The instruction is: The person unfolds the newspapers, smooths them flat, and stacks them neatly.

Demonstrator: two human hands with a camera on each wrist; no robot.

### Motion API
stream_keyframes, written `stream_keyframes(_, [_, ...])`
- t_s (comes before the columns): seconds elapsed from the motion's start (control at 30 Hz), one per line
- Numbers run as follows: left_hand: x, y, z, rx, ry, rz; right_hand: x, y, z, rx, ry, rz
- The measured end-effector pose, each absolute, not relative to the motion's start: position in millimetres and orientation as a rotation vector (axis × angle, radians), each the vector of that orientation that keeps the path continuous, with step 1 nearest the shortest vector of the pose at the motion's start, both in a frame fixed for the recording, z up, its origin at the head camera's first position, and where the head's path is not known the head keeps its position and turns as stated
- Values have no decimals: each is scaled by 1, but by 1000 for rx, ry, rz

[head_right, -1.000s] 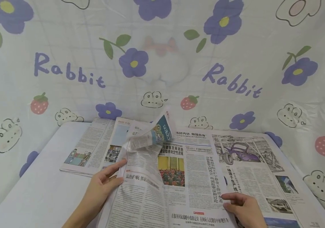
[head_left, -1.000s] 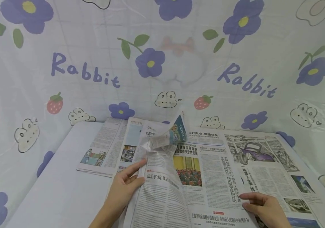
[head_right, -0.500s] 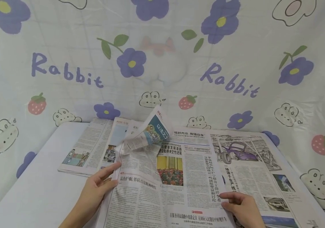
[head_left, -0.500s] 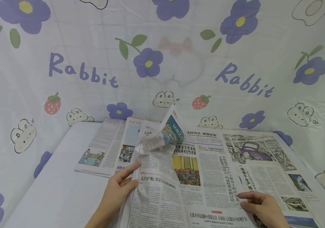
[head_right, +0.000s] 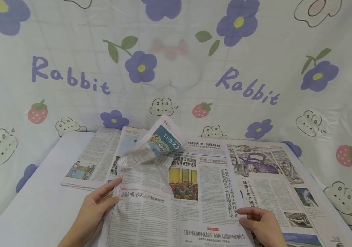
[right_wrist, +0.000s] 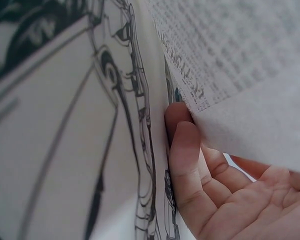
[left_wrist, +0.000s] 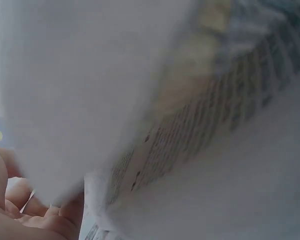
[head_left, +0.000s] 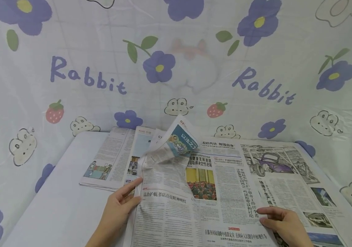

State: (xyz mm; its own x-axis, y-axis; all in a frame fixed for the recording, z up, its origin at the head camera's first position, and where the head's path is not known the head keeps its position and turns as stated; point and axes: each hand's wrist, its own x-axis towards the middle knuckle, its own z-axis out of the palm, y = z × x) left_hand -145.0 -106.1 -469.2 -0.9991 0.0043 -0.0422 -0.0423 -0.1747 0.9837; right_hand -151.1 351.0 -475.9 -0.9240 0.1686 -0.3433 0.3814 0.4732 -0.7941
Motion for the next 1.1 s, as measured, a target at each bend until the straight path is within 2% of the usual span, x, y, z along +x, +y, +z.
stream_keyframes(0.57, [-142, -131, -470, -106, 1946, 2399, -152, 357, -476, 495, 2499, -1427])
stream_keyframes(1.1, [-147, -134, -482, -58, 1949, 2369, -149, 368, -473, 529, 2505, -1406])
